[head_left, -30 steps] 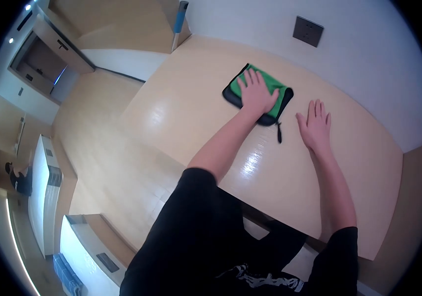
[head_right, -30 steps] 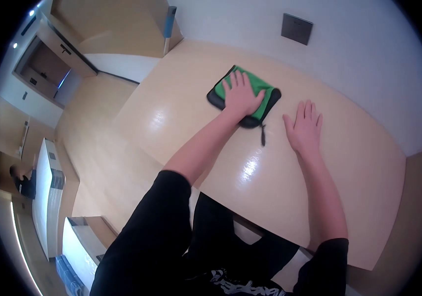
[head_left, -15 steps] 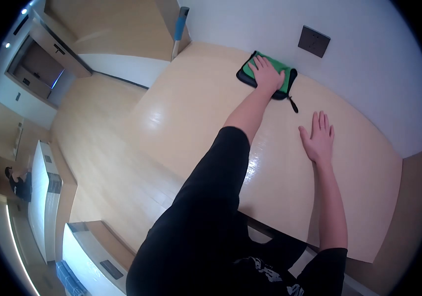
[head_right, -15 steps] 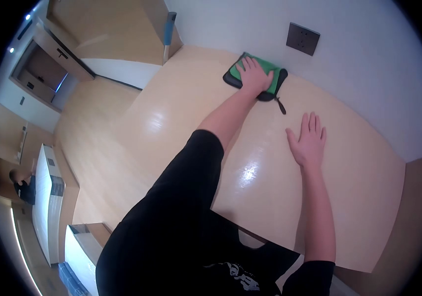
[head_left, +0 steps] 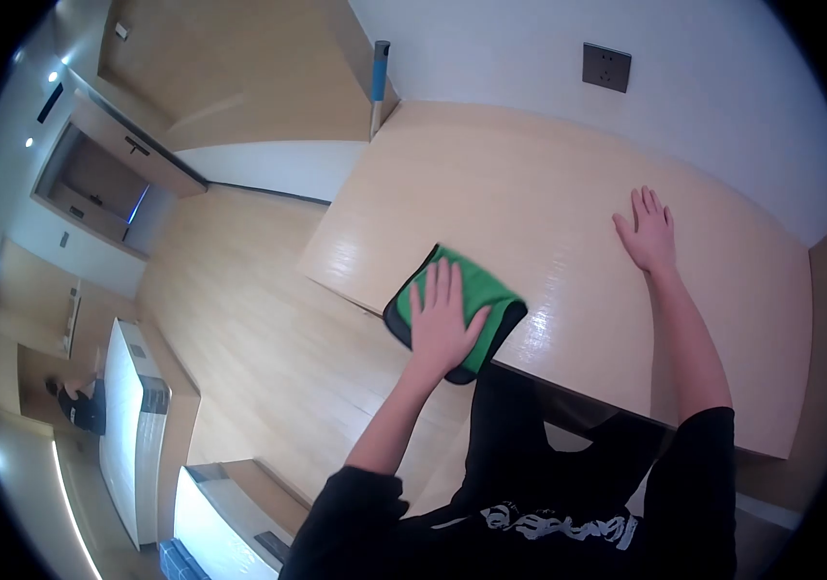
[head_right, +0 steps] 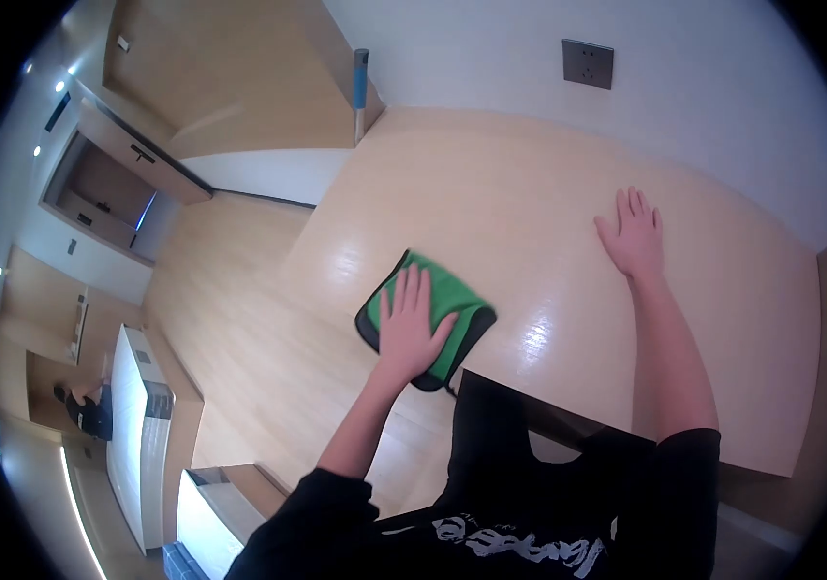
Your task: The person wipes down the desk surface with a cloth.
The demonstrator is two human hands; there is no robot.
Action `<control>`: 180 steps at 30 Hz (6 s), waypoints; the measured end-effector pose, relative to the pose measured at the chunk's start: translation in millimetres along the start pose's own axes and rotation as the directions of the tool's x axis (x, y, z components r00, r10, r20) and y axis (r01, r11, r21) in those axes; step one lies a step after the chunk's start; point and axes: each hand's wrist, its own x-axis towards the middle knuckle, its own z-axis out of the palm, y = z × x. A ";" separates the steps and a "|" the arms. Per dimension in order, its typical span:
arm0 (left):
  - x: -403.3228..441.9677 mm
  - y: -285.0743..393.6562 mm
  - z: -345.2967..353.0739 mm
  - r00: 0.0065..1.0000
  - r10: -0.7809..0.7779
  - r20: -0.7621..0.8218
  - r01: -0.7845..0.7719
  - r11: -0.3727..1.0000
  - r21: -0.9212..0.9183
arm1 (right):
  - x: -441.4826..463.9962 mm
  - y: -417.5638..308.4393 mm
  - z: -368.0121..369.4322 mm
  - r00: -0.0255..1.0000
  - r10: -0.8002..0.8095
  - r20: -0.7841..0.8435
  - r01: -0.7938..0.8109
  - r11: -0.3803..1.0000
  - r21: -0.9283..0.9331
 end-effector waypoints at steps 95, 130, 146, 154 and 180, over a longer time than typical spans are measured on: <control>19.9 -214.0 -29.7 0.999 -0.047 -0.024 0.048 0.998 0.050 | 12.4 15.5 9.4 1.000 -0.002 0.007 0.002 1.000 -0.018; 316.5 -42.7 76.1 0.996 -0.089 -0.018 0.089 0.995 0.040 | -11.0 -6.7 -11.6 0.999 0.030 -0.016 -0.029 0.999 0.046; -25.2 -19.9 -16.2 0.995 0.021 0.100 -0.028 0.998 0.062 | -13.2 -4.0 -5.0 0.999 0.017 -0.034 -0.015 0.999 0.047; 115.4 12.7 36.8 0.997 0.003 0.082 -0.016 0.988 0.154 | -10.7 -2.7 -1.7 0.998 0.019 -0.064 -0.016 0.998 0.054; 132.7 118.0 67.0 0.962 0.272 -0.004 -0.270 0.960 0.078 | -5.8 -4.5 -0.1 0.995 0.017 -0.098 -0.009 0.996 0.085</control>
